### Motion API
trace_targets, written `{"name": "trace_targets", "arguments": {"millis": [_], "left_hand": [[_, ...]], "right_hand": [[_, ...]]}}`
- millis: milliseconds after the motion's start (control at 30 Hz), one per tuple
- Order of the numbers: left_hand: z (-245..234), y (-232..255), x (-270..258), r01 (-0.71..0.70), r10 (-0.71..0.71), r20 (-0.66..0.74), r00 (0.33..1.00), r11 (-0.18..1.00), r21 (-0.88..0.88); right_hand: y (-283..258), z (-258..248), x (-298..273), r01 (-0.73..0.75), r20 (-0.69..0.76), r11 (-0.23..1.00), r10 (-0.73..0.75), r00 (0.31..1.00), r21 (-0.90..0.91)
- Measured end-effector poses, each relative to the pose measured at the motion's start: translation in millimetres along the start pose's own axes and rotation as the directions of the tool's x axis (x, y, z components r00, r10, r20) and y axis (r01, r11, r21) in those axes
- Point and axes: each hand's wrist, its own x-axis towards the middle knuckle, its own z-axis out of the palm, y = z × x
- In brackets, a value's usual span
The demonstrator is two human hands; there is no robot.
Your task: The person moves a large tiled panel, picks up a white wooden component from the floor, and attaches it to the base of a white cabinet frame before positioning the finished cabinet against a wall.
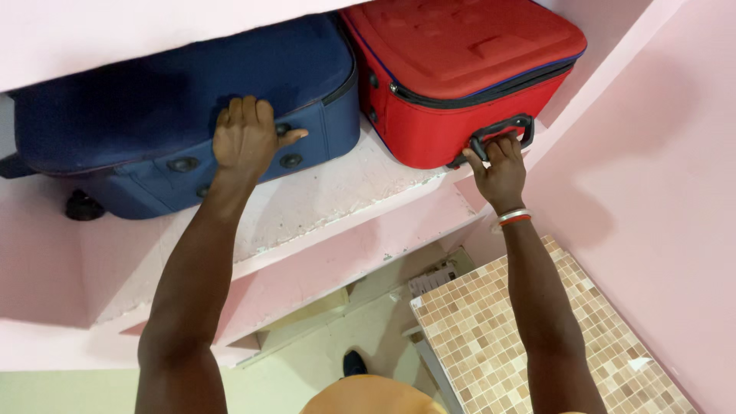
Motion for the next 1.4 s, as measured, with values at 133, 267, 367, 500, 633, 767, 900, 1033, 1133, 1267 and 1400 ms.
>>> {"name": "trace_targets", "arguments": {"millis": [133,267,367,500,633,767,900,1033,1133,1267,1400], "left_hand": [[-28,5,7,0.034,-0.033,0.004,0.999,0.997,-0.062],[-63,15,17,0.02,-0.019,0.014,1.0,0.998,-0.061],[-69,19,25,0.089,-0.082,0.09,0.993,0.993,-0.075],[-67,16,15,0.122,-0.123,0.09,0.988,0.992,0.021],[-61,17,-13,0.151,-0.146,0.063,0.987,0.986,-0.074],[-76,51,-63,0.171,-0.167,0.04,0.985,0.973,-0.152],[-104,142,-139,0.304,-0.092,0.317,0.944,0.62,-0.724],[-158,242,-229,0.529,0.24,0.667,0.705,0.448,-0.721],[-196,287,-280,0.504,0.404,0.617,0.675,0.358,-0.786],[-214,327,-326,0.683,0.603,0.634,0.483,0.193,-0.704],[-219,351,-354,0.567,0.638,0.519,0.569,0.153,-0.809]], "right_hand": [[-9,10,7,0.032,-0.076,0.997,-0.037,0.996,-0.075],[-24,26,28,0.064,-0.099,0.991,-0.076,0.992,-0.121],[-35,34,44,-0.089,-0.092,0.995,0.092,0.991,0.035],[-57,40,4,-0.187,-0.31,0.906,0.315,0.897,0.38],[-93,27,-161,-0.554,0.309,0.091,0.751,0.583,0.827],[-153,-33,-344,-0.615,0.573,-0.295,0.754,0.321,0.731],[-206,-109,-497,-0.581,0.566,-0.401,0.814,0.13,0.709],[-227,-167,-625,-0.528,0.454,-0.456,0.879,-0.144,0.716],[-244,-195,-686,-0.445,0.405,-0.531,0.844,-0.351,0.722],[-257,-221,-732,-0.193,0.368,-0.487,0.818,-0.441,0.852],[-264,-227,-757,-0.014,0.342,-0.394,0.815,-0.468,0.919]]}}
